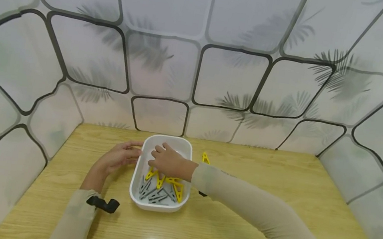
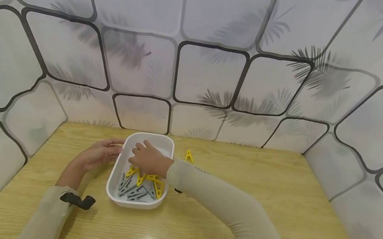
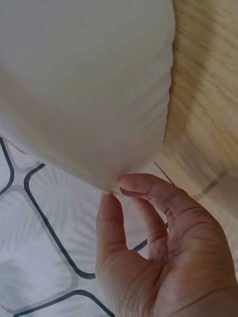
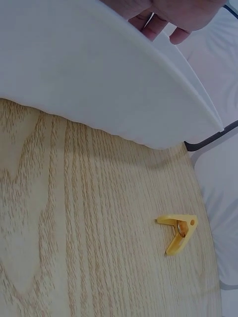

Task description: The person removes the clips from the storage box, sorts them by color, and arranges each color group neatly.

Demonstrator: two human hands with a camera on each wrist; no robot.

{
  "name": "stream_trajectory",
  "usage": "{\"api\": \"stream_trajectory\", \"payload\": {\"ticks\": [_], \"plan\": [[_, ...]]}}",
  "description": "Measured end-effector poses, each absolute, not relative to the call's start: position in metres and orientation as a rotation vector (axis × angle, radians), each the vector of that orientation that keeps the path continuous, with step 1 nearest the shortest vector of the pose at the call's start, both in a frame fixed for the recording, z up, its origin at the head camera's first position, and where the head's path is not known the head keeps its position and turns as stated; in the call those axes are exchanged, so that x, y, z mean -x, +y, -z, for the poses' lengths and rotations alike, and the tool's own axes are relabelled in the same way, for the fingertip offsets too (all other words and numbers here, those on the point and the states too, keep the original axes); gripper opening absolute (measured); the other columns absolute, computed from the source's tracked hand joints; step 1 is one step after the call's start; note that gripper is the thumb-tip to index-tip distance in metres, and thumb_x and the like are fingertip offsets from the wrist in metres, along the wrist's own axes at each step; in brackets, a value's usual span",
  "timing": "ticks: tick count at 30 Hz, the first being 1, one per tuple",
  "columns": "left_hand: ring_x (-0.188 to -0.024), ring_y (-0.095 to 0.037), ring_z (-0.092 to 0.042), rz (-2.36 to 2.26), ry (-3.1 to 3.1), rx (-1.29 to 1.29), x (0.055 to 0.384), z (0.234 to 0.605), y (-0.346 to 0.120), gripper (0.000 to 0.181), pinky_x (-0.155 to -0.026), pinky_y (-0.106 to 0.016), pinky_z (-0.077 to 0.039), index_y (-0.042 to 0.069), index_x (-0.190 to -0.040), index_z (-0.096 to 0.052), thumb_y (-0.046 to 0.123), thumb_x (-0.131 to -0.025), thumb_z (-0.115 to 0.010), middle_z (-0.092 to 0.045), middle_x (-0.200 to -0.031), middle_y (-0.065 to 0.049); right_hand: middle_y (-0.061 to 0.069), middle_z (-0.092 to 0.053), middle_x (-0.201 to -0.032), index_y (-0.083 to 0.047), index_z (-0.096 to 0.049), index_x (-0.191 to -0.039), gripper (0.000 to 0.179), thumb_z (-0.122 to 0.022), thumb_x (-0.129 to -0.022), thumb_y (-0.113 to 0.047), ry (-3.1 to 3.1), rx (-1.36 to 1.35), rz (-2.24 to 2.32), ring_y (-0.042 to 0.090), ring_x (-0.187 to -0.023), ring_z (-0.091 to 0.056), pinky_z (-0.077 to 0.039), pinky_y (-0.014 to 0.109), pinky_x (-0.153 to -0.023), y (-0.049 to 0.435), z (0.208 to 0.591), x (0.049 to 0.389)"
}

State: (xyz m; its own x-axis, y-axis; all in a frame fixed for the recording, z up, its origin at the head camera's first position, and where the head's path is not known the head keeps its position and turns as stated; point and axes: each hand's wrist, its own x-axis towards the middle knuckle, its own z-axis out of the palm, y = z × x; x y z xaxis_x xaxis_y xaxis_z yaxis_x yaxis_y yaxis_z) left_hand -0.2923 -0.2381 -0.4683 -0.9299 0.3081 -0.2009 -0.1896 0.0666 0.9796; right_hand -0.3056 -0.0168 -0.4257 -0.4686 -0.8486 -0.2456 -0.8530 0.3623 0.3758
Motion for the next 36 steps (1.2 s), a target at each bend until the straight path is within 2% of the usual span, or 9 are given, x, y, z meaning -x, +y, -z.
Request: {"api": "stream_trajectory", "payload": {"ticks": [6, 12, 20, 26, 30, 36], "plan": [[-0.102, -0.004, -0.067, -1.946, 1.980, -0.112, 0.292, 0.470, -0.238, 0.057, -0.092, -0.025, -0.057, -0.004, -0.155, -0.034, 0.014, -0.105, -0.056, -0.056, -0.135, -0.004, -0.001, -0.060, -0.133, -0.029, -0.062, -0.137, 0.048, -0.068, -0.094, -0.048, 2.602, 1.606, -0.746, 0.019, -0.123, -0.049, -0.037, 0.041, -0.111, -0.016, 0.430, 0.306], [-0.101, -0.004, -0.067, -1.951, 1.968, -0.108, 0.292, 0.472, -0.238, 0.055, -0.091, -0.025, -0.058, -0.006, -0.153, -0.035, 0.011, -0.105, -0.056, -0.058, -0.131, -0.001, -0.001, -0.061, -0.130, -0.028, -0.063, -0.134, 0.048, -0.068, -0.093, -0.051, 2.608, 1.654, -0.781, 0.017, -0.120, -0.050, -0.038, 0.035, -0.107, -0.015, 0.432, 0.305], [-0.103, -0.004, -0.066, -1.925, 1.993, -0.116, 0.291, 0.469, -0.238, 0.058, -0.092, -0.025, -0.057, -0.004, -0.155, -0.033, 0.015, -0.106, -0.055, -0.051, -0.145, -0.013, -0.001, -0.062, -0.126, -0.025, -0.066, -0.131, 0.044, -0.066, -0.095, -0.050, 2.608, 1.693, -0.813, 0.017, -0.116, -0.052, -0.039, 0.033, -0.104, -0.014, 0.428, 0.304], [-0.102, -0.004, -0.067, -1.926, 1.989, -0.116, 0.290, 0.468, -0.238, 0.057, -0.092, -0.025, -0.057, -0.004, -0.155, -0.034, 0.015, -0.106, -0.056, -0.056, -0.137, -0.006, -0.001, -0.063, -0.124, -0.024, -0.066, -0.129, 0.044, -0.066, -0.095, -0.051, 2.601, 1.687, -0.803, 0.017, -0.114, -0.051, -0.039, 0.033, -0.103, -0.013, 0.430, 0.307], [-0.102, -0.004, -0.067, -1.929, 1.991, -0.122, 0.290, 0.468, -0.238, 0.058, -0.092, -0.025, -0.057, -0.004, -0.155, -0.034, 0.016, -0.105, -0.056, -0.056, -0.139, -0.007, -0.001, -0.063, -0.124, -0.024, -0.067, -0.129, 0.048, -0.064, -0.094, -0.056, 2.609, 1.676, -0.833, 0.018, -0.114, -0.050, -0.038, 0.033, -0.104, -0.011, 0.430, 0.309], [-0.101, -0.004, -0.067, -1.936, 1.982, -0.123, 0.291, 0.468, -0.239, 0.058, -0.091, -0.025, -0.057, -0.005, -0.154, -0.034, 0.015, -0.105, -0.056, -0.059, -0.131, -0.001, 0.001, -0.062, -0.127, -0.021, -0.066, -0.131, 0.049, -0.060, -0.097, -0.057, 2.608, 1.650, -0.856, 0.020, -0.120, -0.051, -0.039, 0.035, -0.106, -0.006, 0.425, 0.310]]}}
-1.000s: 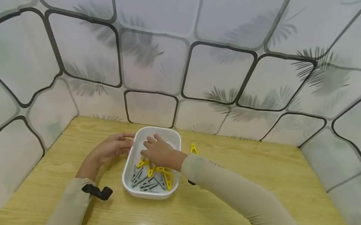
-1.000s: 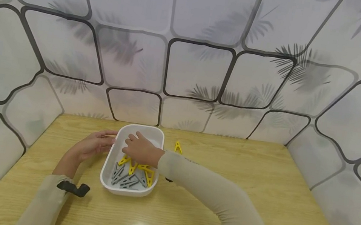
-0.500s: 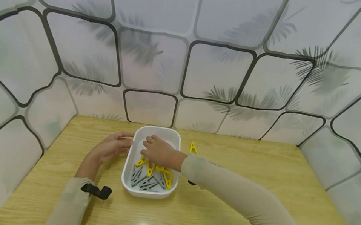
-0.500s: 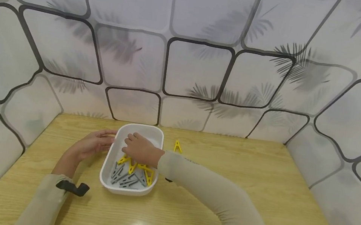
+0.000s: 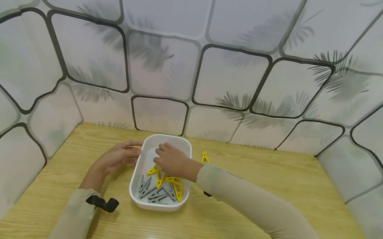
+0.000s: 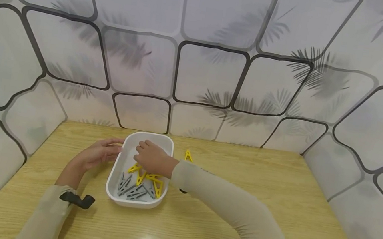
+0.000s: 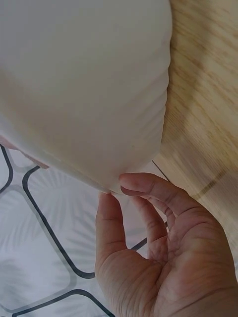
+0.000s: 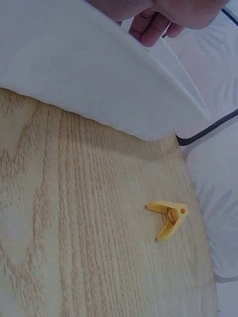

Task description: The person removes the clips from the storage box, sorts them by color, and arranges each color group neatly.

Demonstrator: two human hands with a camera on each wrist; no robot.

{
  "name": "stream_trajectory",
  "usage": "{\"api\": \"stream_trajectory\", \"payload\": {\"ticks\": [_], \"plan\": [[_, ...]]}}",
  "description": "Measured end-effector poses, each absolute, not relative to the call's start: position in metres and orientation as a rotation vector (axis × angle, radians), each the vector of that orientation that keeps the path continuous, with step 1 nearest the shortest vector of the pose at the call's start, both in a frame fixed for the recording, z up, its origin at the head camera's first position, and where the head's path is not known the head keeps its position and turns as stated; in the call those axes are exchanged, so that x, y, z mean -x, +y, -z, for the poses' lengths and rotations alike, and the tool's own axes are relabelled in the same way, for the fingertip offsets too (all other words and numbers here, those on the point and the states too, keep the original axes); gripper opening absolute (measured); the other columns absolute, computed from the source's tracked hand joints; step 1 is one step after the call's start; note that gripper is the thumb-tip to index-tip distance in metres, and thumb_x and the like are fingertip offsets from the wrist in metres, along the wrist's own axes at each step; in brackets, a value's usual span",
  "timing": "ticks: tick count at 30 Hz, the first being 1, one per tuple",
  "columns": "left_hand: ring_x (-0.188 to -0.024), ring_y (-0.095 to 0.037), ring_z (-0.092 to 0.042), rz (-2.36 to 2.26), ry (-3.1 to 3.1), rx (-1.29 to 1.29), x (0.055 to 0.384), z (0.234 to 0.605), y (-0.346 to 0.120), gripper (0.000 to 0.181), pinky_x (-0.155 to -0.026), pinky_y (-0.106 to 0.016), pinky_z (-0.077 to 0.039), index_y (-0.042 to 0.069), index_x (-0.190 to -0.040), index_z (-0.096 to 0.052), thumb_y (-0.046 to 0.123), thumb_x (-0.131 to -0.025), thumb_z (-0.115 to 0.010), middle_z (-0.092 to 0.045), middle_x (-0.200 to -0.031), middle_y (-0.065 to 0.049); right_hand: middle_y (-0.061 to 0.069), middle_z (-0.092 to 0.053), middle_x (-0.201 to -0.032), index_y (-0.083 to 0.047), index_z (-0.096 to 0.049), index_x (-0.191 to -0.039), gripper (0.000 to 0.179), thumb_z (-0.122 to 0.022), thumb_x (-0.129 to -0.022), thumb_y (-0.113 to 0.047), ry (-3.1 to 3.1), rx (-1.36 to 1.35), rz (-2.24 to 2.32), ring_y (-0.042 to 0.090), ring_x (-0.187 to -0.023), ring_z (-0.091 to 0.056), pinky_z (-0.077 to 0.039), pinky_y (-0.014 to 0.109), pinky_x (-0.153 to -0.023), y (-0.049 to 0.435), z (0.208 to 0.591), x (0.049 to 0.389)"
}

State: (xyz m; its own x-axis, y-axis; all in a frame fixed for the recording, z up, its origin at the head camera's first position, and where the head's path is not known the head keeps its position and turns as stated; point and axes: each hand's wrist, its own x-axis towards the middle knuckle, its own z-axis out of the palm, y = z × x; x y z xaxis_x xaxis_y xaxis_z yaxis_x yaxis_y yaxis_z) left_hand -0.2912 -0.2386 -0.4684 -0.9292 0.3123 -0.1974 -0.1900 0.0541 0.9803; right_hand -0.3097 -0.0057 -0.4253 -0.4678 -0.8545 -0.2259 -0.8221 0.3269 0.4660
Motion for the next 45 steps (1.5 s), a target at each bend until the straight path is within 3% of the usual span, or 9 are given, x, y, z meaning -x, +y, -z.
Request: {"api": "stream_trajectory", "payload": {"ticks": [3, 7, 18, 29, 40, 45], "plan": [[-0.102, -0.004, -0.068, -1.934, 1.973, -0.140, 0.292, 0.469, -0.239, 0.058, -0.092, -0.026, -0.057, -0.004, -0.155, -0.033, 0.016, -0.105, -0.056, -0.060, -0.130, 0.000, 0.001, -0.062, -0.129, -0.020, -0.066, -0.131, 0.042, -0.062, -0.100, -0.047, -2.537, -1.547, 0.827, 0.020, -0.123, -0.051, -0.040, 0.035, -0.106, -0.002, 0.420, 0.309], [-0.104, -0.006, -0.068, -1.929, 1.965, -0.157, 0.292, 0.469, -0.239, 0.059, -0.094, -0.027, -0.057, -0.003, -0.156, -0.032, 0.018, -0.106, -0.056, -0.058, -0.137, -0.009, 0.001, -0.063, -0.128, -0.020, -0.068, -0.128, 0.032, -0.063, -0.101, -0.036, -2.563, -1.504, 0.803, 0.020, -0.123, -0.052, -0.041, 0.035, -0.105, 0.002, 0.412, 0.306], [-0.107, -0.007, -0.067, -1.938, 1.973, -0.161, 0.291, 0.469, -0.240, 0.059, -0.095, -0.027, -0.057, -0.004, -0.155, -0.032, 0.018, -0.106, -0.056, -0.043, -0.152, -0.027, 0.001, -0.063, -0.119, -0.019, -0.069, -0.122, 0.034, -0.066, -0.098, -0.044, -2.575, -1.433, 0.793, 0.020, -0.111, -0.052, -0.044, 0.034, -0.101, 0.016, 0.391, 0.305], [-0.108, -0.005, -0.066, -1.940, 1.983, -0.173, 0.289, 0.468, -0.240, 0.058, -0.096, -0.027, -0.056, -0.005, -0.155, -0.034, 0.017, -0.106, -0.056, -0.041, -0.154, -0.026, 0.006, -0.062, -0.106, -0.012, -0.069, -0.108, 0.032, -0.077, -0.091, -0.038, -2.513, -1.401, 0.414, 0.023, -0.098, -0.050, -0.044, 0.037, -0.091, 0.050, 0.383, 0.310], [-0.106, -0.007, -0.067, -1.955, 1.965, -0.166, 0.289, 0.468, -0.239, 0.058, -0.094, -0.027, -0.057, -0.006, -0.154, -0.034, 0.015, -0.105, -0.057, -0.058, -0.138, -0.011, 0.008, -0.061, -0.099, -0.007, -0.070, -0.103, 0.029, -0.084, -0.086, -0.026, -2.484, -1.221, -0.134, 0.024, -0.091, -0.049, -0.047, 0.044, -0.087, 0.086, 0.386, 0.321], [-0.104, -0.007, -0.068, -1.960, 1.958, -0.157, 0.289, 0.470, -0.238, 0.057, -0.093, -0.025, -0.057, -0.007, -0.154, -0.033, 0.013, -0.106, -0.055, -0.058, -0.138, -0.013, 0.009, -0.062, -0.097, -0.004, -0.071, -0.102, 0.030, -0.084, -0.085, -0.025, -2.479, -1.073, -0.241, 0.025, -0.089, -0.050, -0.047, 0.045, -0.086, 0.100, 0.389, 0.321]]}}
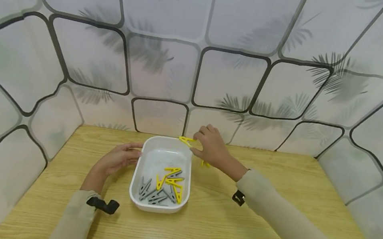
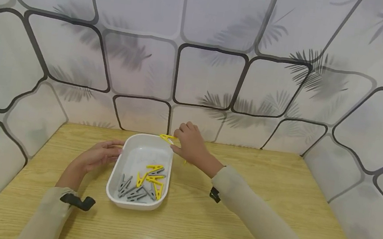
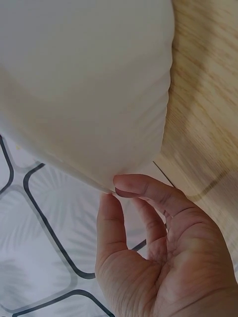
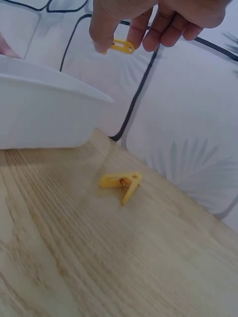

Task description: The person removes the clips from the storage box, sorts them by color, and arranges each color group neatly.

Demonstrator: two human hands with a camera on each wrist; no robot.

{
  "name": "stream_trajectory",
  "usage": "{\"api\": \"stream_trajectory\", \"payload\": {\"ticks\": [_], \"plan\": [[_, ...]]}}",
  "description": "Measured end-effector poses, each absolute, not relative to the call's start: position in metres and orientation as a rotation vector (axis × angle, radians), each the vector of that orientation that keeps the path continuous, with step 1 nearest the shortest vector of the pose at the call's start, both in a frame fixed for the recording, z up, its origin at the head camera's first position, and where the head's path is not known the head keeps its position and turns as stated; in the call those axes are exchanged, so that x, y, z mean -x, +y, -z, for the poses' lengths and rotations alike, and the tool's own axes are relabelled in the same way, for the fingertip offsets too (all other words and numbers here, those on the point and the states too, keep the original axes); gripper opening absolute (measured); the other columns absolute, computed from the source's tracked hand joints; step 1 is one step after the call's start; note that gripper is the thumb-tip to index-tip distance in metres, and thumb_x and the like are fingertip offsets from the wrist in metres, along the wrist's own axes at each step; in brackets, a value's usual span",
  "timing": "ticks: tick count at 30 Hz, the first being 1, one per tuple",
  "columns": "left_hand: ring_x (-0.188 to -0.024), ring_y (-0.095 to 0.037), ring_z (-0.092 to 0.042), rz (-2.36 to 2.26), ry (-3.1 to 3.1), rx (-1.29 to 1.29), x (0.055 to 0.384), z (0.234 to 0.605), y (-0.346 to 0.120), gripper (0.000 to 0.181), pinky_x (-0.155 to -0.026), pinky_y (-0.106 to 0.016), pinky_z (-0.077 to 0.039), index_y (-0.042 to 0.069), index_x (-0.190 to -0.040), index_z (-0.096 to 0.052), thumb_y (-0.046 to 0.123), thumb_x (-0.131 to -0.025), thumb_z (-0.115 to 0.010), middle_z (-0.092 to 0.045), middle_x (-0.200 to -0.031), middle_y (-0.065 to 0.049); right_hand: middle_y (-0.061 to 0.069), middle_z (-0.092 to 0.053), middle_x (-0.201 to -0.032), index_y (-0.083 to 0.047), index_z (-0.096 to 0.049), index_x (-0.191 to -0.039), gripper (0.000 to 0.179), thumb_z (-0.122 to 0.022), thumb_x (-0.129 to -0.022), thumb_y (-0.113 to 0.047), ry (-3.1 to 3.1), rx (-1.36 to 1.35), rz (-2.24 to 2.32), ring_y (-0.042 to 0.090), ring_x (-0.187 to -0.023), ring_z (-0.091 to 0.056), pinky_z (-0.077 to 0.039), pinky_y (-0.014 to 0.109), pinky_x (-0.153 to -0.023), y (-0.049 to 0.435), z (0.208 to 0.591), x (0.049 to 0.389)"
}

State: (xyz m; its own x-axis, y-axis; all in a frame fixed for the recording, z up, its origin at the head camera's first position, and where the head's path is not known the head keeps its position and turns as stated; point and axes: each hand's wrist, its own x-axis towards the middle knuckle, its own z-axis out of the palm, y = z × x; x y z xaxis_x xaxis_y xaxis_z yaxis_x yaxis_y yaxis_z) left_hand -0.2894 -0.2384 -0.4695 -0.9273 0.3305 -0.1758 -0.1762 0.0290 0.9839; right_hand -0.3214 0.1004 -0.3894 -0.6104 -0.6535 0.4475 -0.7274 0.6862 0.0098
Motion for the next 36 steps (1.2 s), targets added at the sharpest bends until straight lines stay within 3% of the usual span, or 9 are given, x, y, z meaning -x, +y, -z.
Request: {"api": "stream_trajectory", "payload": {"ticks": [6, 14, 18, 26, 31, 36], "plan": [[-0.105, -0.008, -0.067, -1.952, 1.971, -0.138, 0.290, 0.470, -0.238, 0.056, -0.094, -0.026, -0.057, -0.006, -0.154, -0.033, 0.014, -0.106, -0.054, -0.055, -0.142, -0.017, 0.010, -0.062, -0.094, -0.003, -0.071, -0.097, 0.029, -0.086, -0.082, -0.023, -2.448, -0.881, -0.338, 0.029, -0.089, -0.053, -0.048, 0.048, -0.083, 0.120, 0.399, 0.322], [-0.101, -0.004, -0.068, -1.954, 1.970, -0.121, 0.291, 0.470, -0.236, 0.055, -0.090, -0.023, -0.057, -0.010, -0.151, -0.035, 0.014, -0.106, -0.055, -0.063, -0.124, 0.000, 0.015, -0.063, -0.093, -0.001, -0.072, -0.097, 0.029, -0.084, -0.085, -0.024, -2.546, -0.662, -0.420, 0.032, -0.085, -0.052, -0.046, 0.049, -0.081, 0.144, 0.414, 0.325], [-0.098, -0.005, -0.067, -1.948, 1.987, -0.117, 0.291, 0.470, -0.235, 0.055, -0.087, -0.023, -0.057, -0.011, -0.148, -0.037, 0.017, -0.105, -0.056, -0.064, -0.117, 0.003, 0.019, -0.065, -0.095, 0.000, -0.073, -0.098, 0.030, -0.082, -0.087, -0.026, -2.633, -0.540, -0.485, 0.034, -0.086, -0.053, -0.047, 0.051, -0.084, 0.154, 0.420, 0.325], [-0.086, -0.006, -0.067, -1.958, 1.967, -0.179, 0.289, 0.471, -0.236, 0.046, -0.077, -0.023, -0.057, 0.001, -0.129, -0.054, 0.029, -0.096, -0.068, -0.068, -0.099, 0.004, 0.018, -0.067, -0.094, 0.001, -0.074, -0.098, 0.031, -0.081, -0.087, -0.027, -2.722, -0.406, -0.595, 0.031, -0.084, -0.054, -0.046, 0.047, -0.080, 0.165, 0.433, 0.323], [-0.087, -0.005, -0.068, -1.921, 2.010, -0.078, 0.291, 0.470, -0.231, 0.050, -0.079, -0.022, -0.058, -0.007, -0.139, -0.044, 0.021, -0.101, -0.060, -0.067, -0.104, 0.004, 0.015, -0.064, -0.088, 0.000, -0.072, -0.094, 0.029, -0.081, -0.087, -0.027, -2.737, -0.391, -0.565, 0.028, -0.080, -0.051, -0.043, 0.046, -0.078, 0.169, 0.444, 0.322], [-0.087, -0.004, -0.068, -1.926, 1.995, -0.038, 0.291, 0.468, -0.226, 0.046, -0.078, -0.021, -0.058, -0.009, -0.141, -0.041, 0.015, -0.104, -0.055, -0.066, -0.103, 0.004, 0.016, -0.066, -0.093, -0.001, -0.073, -0.094, 0.029, -0.081, -0.087, -0.029, -2.769, -0.343, -0.559, 0.033, -0.087, -0.055, -0.047, 0.053, -0.083, 0.170, 0.455, 0.319]]}}
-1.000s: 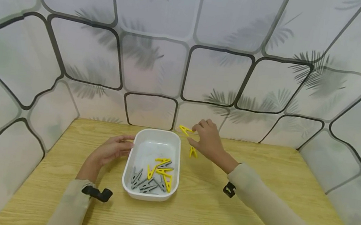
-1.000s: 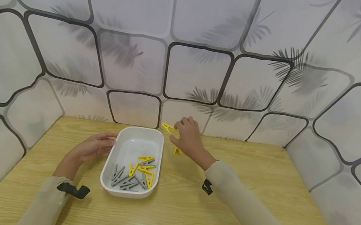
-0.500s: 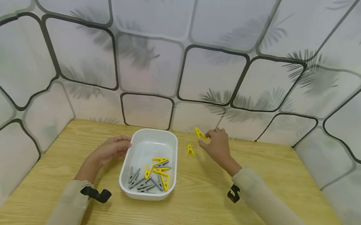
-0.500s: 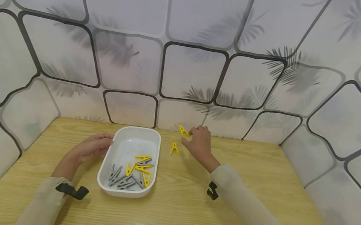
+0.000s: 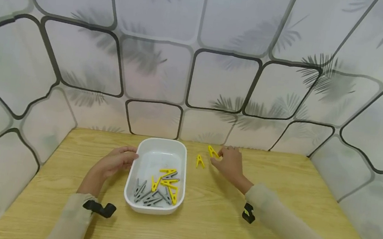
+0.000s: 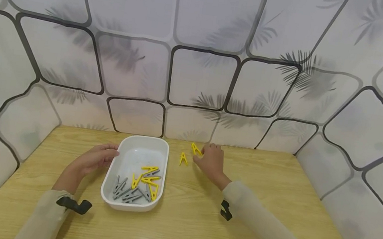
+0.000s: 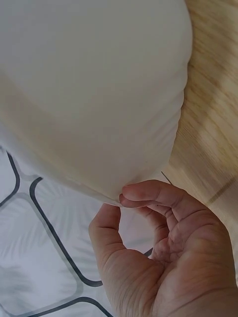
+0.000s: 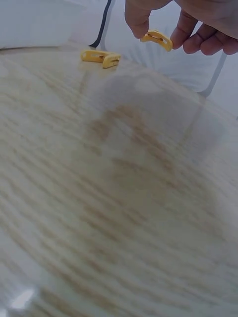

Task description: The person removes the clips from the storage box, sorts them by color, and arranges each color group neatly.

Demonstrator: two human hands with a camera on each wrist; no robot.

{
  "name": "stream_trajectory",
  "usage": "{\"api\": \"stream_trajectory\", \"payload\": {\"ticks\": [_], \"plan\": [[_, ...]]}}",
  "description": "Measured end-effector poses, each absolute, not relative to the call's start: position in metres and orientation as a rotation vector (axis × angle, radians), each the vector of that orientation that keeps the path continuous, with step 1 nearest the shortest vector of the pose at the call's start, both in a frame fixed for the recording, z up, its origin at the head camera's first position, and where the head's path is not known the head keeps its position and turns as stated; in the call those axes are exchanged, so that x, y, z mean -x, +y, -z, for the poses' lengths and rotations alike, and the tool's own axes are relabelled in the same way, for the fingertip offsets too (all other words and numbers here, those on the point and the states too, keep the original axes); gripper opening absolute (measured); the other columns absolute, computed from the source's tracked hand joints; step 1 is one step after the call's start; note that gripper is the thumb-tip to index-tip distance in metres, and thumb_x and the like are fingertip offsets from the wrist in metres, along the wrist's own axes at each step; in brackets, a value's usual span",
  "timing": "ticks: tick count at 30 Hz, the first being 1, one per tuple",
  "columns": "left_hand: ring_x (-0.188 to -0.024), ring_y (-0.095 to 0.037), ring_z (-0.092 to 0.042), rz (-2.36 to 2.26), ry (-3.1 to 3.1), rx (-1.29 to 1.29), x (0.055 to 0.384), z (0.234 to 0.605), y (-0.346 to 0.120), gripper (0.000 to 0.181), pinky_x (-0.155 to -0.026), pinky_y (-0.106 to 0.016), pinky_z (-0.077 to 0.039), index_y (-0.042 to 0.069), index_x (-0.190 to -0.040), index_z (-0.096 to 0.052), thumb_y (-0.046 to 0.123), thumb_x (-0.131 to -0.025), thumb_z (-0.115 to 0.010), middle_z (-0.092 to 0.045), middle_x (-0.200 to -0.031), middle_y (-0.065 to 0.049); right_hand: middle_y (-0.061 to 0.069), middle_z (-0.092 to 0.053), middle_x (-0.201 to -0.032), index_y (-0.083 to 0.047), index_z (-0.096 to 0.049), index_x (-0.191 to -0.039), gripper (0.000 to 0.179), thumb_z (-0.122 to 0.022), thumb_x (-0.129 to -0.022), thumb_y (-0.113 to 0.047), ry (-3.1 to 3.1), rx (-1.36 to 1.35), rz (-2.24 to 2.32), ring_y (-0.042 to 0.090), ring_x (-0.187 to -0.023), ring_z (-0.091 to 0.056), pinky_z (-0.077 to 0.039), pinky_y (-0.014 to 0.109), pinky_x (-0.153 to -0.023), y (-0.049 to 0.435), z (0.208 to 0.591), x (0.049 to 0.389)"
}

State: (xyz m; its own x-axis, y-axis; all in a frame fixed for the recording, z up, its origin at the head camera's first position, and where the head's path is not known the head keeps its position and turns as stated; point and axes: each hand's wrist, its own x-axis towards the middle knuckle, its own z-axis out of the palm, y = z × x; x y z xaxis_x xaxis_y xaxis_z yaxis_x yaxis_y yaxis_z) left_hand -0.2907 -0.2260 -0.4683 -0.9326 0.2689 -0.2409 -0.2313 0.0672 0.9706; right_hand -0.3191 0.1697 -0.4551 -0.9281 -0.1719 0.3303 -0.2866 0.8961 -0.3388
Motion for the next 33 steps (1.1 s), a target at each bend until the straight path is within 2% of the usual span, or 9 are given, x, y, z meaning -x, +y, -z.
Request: {"api": "stream_trajectory", "payload": {"ticks": [4, 10, 16, 24, 33], "plan": [[-0.088, -0.005, -0.067, -1.930, 2.003, -0.032, 0.290, 0.470, -0.225, 0.042, -0.078, -0.021, -0.058, -0.008, -0.137, -0.044, 0.015, -0.103, -0.056, -0.065, -0.103, 0.003, 0.018, -0.066, -0.094, 0.000, -0.074, -0.096, 0.031, -0.081, -0.086, -0.029, -2.776, -0.336, -0.571, 0.035, -0.089, -0.056, -0.047, 0.056, -0.085, 0.169, 0.462, 0.317], [-0.089, -0.005, -0.066, -1.923, 2.010, -0.021, 0.289, 0.471, -0.224, 0.043, -0.079, -0.022, -0.058, -0.007, -0.137, -0.045, 0.016, -0.103, -0.057, -0.064, -0.105, 0.002, 0.016, -0.063, -0.089, 0.001, -0.074, -0.095, 0.034, -0.080, -0.086, -0.031, -2.804, -0.307, -0.525, 0.032, -0.083, -0.053, -0.046, 0.051, -0.081, 0.167, 0.467, 0.315], [-0.089, -0.006, -0.066, -1.929, 2.010, -0.027, 0.288, 0.470, -0.224, 0.041, -0.079, -0.022, -0.057, -0.006, -0.136, -0.047, 0.016, -0.103, -0.057, -0.065, -0.102, 0.003, 0.016, -0.064, -0.085, 0.002, -0.074, -0.089, 0.029, -0.078, -0.084, -0.026, -2.780, -0.301, -0.531, 0.030, -0.079, -0.052, -0.046, 0.049, -0.077, 0.164, 0.470, 0.314], [-0.088, -0.006, -0.067, -1.928, 2.017, -0.030, 0.289, 0.469, -0.225, 0.044, -0.078, -0.022, -0.058, -0.009, -0.139, -0.045, 0.015, -0.104, -0.056, -0.066, -0.103, 0.003, 0.010, -0.055, -0.077, -0.005, -0.062, -0.072, 0.031, -0.078, -0.085, -0.029, -2.847, -0.244, -0.456, 0.025, -0.075, -0.044, -0.038, 0.041, -0.071, 0.157, 0.471, 0.315], [-0.089, -0.006, -0.067, -1.931, 2.020, -0.042, 0.288, 0.469, -0.225, 0.046, -0.079, -0.022, -0.058, -0.010, -0.140, -0.044, 0.015, -0.104, -0.056, -0.066, -0.104, 0.003, 0.008, -0.050, -0.074, -0.010, -0.051, -0.064, 0.035, -0.074, -0.084, -0.028, -2.885, -0.201, -0.424, 0.027, -0.076, -0.046, -0.041, 0.044, -0.073, 0.151, 0.475, 0.315]]}}
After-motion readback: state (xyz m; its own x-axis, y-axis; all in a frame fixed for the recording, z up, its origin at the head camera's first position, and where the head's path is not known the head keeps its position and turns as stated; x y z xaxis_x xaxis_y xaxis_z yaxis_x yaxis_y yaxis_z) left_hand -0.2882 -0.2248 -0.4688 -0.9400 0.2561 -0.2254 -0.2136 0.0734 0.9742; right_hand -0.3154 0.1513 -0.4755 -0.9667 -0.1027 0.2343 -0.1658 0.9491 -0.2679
